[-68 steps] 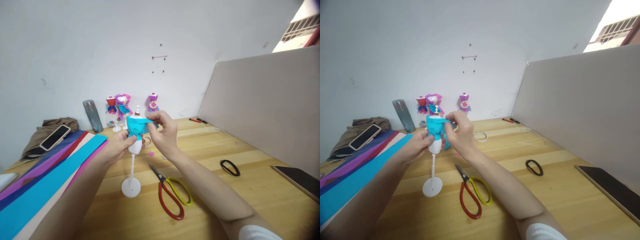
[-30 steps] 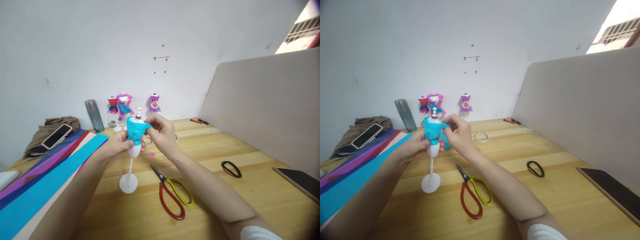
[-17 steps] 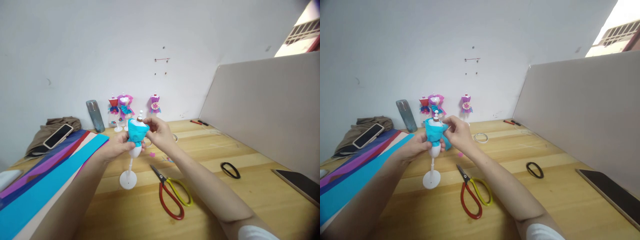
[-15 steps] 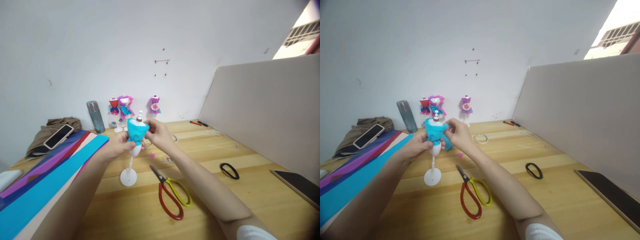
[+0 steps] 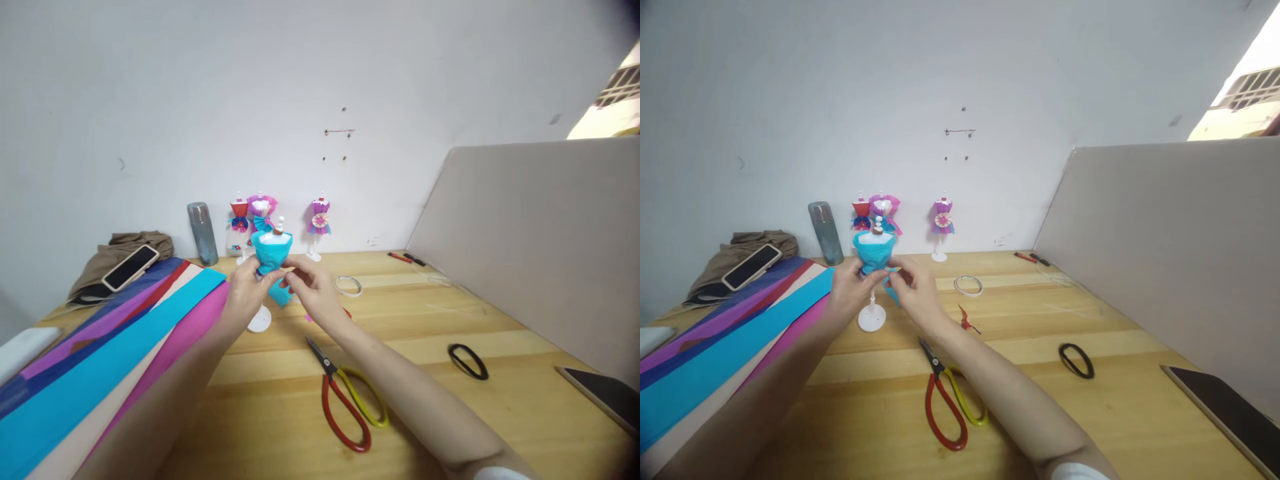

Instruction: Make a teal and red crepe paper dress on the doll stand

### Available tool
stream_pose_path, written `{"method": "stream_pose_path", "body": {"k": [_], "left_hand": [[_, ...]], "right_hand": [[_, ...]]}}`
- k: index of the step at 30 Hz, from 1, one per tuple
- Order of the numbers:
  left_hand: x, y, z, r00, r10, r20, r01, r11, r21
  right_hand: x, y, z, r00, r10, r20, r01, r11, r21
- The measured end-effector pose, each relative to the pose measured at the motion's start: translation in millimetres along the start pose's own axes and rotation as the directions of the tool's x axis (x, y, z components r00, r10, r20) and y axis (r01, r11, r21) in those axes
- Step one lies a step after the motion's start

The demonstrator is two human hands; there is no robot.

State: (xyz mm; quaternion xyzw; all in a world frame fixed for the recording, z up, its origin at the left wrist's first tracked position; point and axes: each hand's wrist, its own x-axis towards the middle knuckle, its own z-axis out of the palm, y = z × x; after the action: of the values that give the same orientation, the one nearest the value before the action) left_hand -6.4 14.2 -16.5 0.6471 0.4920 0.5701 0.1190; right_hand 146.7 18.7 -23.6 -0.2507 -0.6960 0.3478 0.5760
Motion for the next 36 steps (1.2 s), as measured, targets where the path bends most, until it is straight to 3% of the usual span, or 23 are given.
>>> {"method": "stream_pose_path", "body": {"k": [5,8,13,18,24,27,32,36], "left_hand": [[-3,-1,2.5,0.998,-0.036,-0.041,0.036,0.999,-0.003],[-8,-4,8.5,1.0,-0.011,-0.011,0.011,1.0,-0.005],[-16,-4,19.2,0.992,0.095,0.084,-0.092,0.995,-0.036],[-20,5,22.4,0.98,0.104,0.168,-0.091,0.992,-0.081],[-22,9,21.9,0.988,0.07,0.137,-0.056,0.993,-0.101],[-19,6,21.2,0.995,0.038,0.088,-0.025,0.989,-0.144],[-14,3,23.0,0.996,-0.049,-0.072,0.025,0.953,-0.302],[-11,4,22.9,0.976,-0.197,-0.096,0.135,0.887,-0.441]], "right_hand": [[-10,11,11,0.998,-0.058,-0.002,0.058,0.998,0.015],[-12,16,14,0.996,-0.093,0.015,0.093,0.995,-0.031],[-3,19,8,0.998,-0.053,-0.015,0.052,0.996,-0.069],[3,18,3,0.993,-0.054,-0.103,0.044,0.994,-0.1],[9,17,-8,0.99,-0.012,-0.138,-0.006,0.992,-0.127],[14,21,-15,0.995,0.036,-0.095,-0.041,0.998,-0.047],[17,35,-15,0.981,0.193,-0.015,-0.183,0.95,0.254],[14,42,-8,0.971,0.234,0.046,-0.235,0.904,0.358]]}}
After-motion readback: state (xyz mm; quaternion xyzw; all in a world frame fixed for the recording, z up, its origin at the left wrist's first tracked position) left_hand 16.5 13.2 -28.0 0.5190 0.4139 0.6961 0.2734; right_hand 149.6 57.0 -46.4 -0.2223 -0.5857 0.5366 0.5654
